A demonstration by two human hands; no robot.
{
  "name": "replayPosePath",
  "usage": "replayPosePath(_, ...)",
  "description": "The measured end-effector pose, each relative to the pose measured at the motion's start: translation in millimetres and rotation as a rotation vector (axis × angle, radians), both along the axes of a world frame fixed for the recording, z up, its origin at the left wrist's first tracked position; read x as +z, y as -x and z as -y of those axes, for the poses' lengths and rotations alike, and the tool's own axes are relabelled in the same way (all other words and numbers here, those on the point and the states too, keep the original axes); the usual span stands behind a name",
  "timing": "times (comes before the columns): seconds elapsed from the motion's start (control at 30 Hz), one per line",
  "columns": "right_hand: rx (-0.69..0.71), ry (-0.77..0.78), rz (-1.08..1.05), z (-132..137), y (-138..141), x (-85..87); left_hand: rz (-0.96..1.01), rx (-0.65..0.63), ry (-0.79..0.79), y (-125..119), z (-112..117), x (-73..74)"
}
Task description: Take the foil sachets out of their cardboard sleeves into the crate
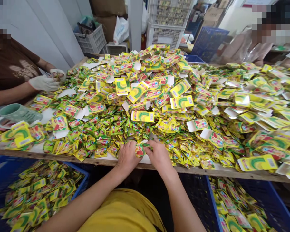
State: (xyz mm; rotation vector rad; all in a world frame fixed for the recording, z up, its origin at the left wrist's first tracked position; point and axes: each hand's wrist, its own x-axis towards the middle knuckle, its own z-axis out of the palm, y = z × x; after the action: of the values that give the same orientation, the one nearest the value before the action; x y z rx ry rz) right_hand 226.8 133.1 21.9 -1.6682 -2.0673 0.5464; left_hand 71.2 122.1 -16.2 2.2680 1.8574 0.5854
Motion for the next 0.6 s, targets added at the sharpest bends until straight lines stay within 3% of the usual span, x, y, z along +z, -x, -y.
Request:
replayPosePath(0.17,0.143,0.085,0.238,-3.6,2.6,20.7,0.182,-0.024,0.027,-4.9,6.7,0.1)
replayPosePath(0.3,0.081,0.043,0.4,-7.3,14.1,33.3,0.372,-0.057,0.146,-2.2,8.9,0.6)
replayPosePath(0.43,0.034,-0.037,0.179,-13.5,16.6,34.0,0.589,-0.058,0.252,11.5,5.1,-2.2)
replayPosePath(0.53,0.118,-0.055,-0.059,-16.2,12.6,33.3,0.794,-0.118,0.364,23.1,1.0,-3.3)
replayPosePath(0.6,0.159,-0.063,-0.093,-15.2,13.0,34.4,0.933,-0.175,0.414,27.5,-0.2,-3.1)
